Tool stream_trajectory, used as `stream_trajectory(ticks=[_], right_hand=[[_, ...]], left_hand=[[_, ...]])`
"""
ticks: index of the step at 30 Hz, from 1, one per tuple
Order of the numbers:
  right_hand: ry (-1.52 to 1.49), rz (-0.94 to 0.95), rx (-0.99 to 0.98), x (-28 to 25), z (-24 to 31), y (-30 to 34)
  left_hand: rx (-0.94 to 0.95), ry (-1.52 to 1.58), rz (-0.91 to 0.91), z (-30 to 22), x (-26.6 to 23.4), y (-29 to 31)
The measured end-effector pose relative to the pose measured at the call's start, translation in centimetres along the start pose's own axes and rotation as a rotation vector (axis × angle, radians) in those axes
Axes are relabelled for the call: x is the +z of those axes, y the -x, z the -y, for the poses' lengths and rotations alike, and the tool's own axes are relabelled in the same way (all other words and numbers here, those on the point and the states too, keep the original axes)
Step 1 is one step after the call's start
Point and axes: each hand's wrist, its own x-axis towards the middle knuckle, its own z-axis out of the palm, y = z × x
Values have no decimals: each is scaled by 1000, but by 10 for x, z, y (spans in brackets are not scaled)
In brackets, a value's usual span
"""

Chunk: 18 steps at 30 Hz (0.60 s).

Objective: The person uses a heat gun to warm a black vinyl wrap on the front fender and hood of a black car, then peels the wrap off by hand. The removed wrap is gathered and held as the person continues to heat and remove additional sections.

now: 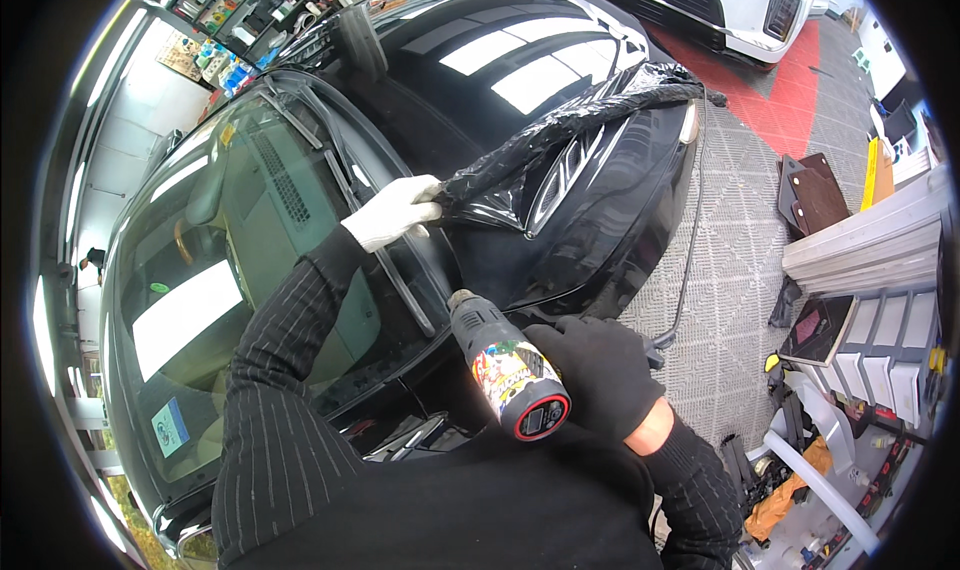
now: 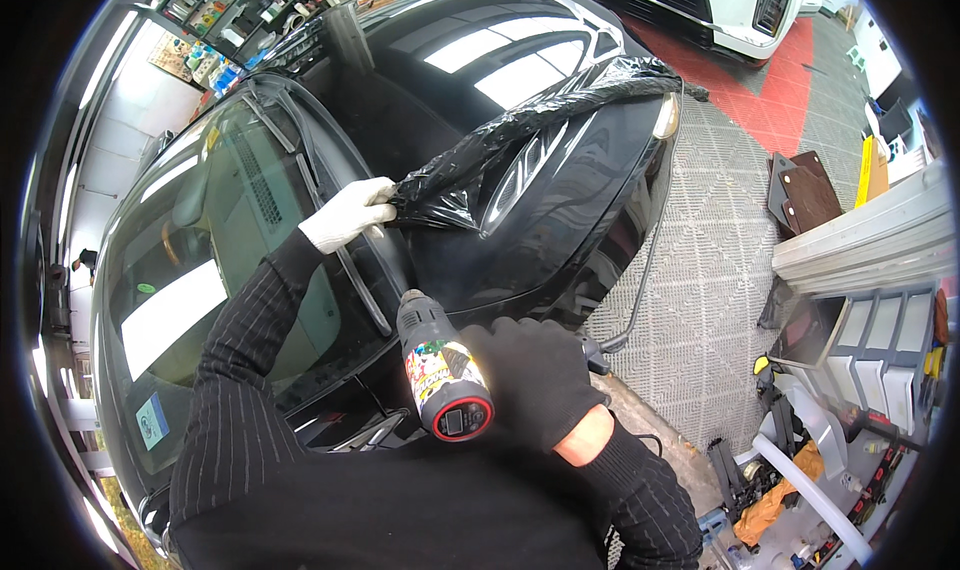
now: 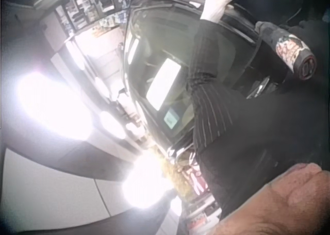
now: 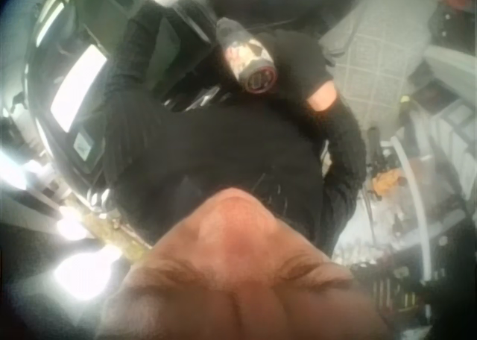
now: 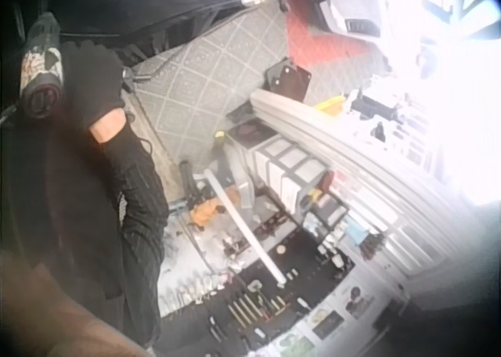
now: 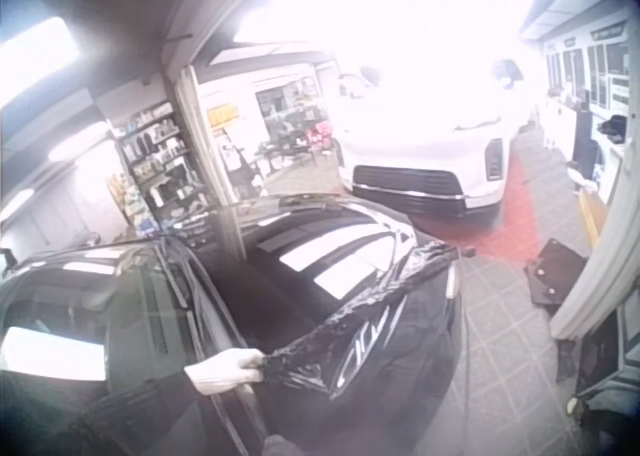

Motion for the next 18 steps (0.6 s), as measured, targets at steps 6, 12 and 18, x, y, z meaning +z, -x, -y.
stream_trajectory(ticks=[6, 12, 18], right_hand=[[-42, -15, 13, 4, -2, 0], [2, -3, -10, 4, -3, 0], [-7, -11, -10, 3, -5, 2]], left_hand=[[10, 25, -11, -2, 7, 9], [-10, 47, -51, -4, 15, 15], [-28, 20, -77, -7, 20, 21]])
